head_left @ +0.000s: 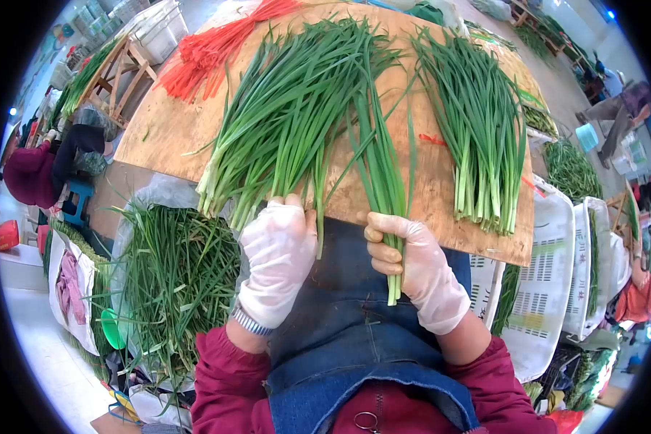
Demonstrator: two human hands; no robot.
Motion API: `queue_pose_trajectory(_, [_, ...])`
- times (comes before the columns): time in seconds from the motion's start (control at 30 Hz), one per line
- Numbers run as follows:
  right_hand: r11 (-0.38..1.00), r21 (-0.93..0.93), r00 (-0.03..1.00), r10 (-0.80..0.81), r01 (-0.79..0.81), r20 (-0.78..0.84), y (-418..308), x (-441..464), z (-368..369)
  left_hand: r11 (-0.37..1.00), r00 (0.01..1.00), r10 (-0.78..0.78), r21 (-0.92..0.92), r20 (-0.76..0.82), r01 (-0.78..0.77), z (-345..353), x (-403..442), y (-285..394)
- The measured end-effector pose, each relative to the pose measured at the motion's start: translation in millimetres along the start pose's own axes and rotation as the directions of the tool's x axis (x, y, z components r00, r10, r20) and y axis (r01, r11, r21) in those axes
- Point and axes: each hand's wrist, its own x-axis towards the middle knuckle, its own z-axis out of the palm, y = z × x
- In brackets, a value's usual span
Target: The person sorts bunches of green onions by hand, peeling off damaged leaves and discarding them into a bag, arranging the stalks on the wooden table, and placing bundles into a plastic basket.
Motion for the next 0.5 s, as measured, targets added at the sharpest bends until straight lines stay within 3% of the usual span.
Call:
queue_pose_trajectory(0.1, [0.976, -0.191, 0.986, -0.128, 0.106, -0.109, 3.5, 2.9, 13.8, 0.997, 0.996, -0.061, -0.047, 0.059, 0.064, 11.1, -0.3, 2.9])
queue_pose_trajectory(0.17, [0.902, -0.379, 0.945, -0.285, 0.208, -0.16, 3.6, 7.5, 22.9, 0.957, 0.991, -0.121, -0.257, 0.065, 0.134, 10.9, 1.0, -1.0])
queue_pose_trajectory(0.23, [0.899, -0.379, 0.94, -0.299, 0.219, -0.166, 2.0, 15.1, 24.6, 0.848, 0.981, -0.181, -0.495, 0.068, 0.19, 18.4, -0.5, -9.7])
queue_pose_trajectory(0.27, [0.897, -0.387, 0.941, -0.294, 0.212, -0.167, 1.4, 17.3, 26.1, 0.836, 0.981, -0.182, -0.515, 0.071, 0.192, 20.8, -1.5, -11.1])
queue_pose_trajectory(0.37, [0.862, -0.459, 0.933, -0.32, 0.215, -0.164, 4.9, 26.7, 28.5, 0.497, 0.869, -0.298, -0.713, 0.395, 0.494, 15.1, -2.6, -2.1])
queue_pose_trajectory(0.5, [0.859, -0.487, 0.944, -0.275, 0.157, -0.182, 6.0, 29.0, 34.9, -0.049, 0.749, -0.249, -0.781, 0.613, 0.623, 3.4, 0.3, 7.0])
